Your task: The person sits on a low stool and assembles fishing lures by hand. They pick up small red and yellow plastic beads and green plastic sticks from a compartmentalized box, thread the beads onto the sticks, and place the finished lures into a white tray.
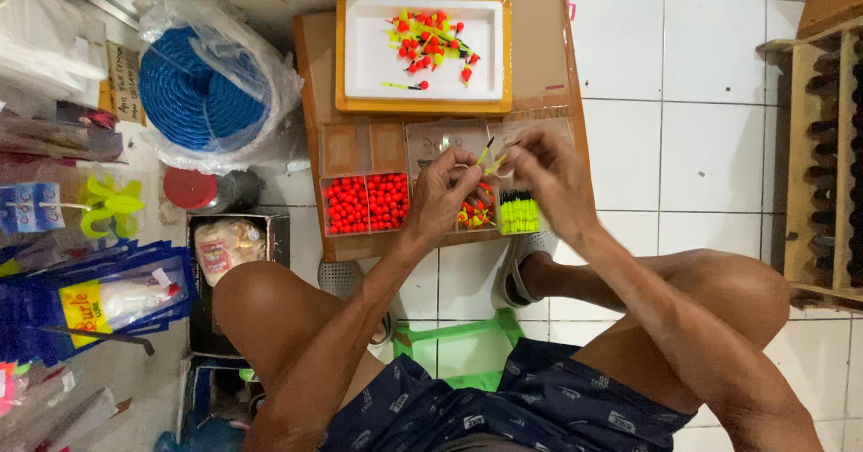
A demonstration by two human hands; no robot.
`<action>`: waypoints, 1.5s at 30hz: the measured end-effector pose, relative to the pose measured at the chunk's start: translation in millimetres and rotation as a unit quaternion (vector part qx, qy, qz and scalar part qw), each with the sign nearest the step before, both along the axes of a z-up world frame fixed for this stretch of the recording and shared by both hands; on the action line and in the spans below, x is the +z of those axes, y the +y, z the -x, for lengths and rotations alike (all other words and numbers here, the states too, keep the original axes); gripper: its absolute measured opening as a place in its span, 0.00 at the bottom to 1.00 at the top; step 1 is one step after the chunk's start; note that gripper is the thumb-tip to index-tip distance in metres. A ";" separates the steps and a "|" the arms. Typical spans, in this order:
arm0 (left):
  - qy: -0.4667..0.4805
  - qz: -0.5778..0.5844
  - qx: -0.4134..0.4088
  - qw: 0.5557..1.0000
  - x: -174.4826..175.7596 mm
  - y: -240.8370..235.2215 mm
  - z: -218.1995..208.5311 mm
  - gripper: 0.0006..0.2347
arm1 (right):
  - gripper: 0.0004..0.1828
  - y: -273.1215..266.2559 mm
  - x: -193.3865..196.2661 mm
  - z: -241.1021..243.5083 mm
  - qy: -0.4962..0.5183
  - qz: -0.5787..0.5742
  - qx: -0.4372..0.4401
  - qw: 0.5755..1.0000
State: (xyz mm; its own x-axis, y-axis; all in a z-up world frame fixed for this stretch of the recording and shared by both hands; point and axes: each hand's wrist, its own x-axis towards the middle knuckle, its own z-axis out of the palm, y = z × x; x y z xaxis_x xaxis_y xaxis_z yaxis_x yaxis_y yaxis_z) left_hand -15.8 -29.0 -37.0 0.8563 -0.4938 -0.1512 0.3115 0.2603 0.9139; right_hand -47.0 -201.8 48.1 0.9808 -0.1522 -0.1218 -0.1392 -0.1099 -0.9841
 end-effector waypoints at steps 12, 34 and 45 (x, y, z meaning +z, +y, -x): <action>-0.091 -0.154 0.055 0.982 -12.8 7.8 -10.8 0.08 | 0.14 -34.5 7.4 19.0 0.154 0.268 0.125 0.943; -0.097 -0.159 0.010 0.982 -11.6 -1.7 -3.3 0.07 | 0.04 -42.1 -30.2 35.6 0.064 0.530 0.164 0.830; -0.117 -0.177 0.006 0.977 -1.7 -2.2 -1.3 0.07 | 0.06 -48.3 -51.0 35.0 -0.024 0.623 0.181 0.761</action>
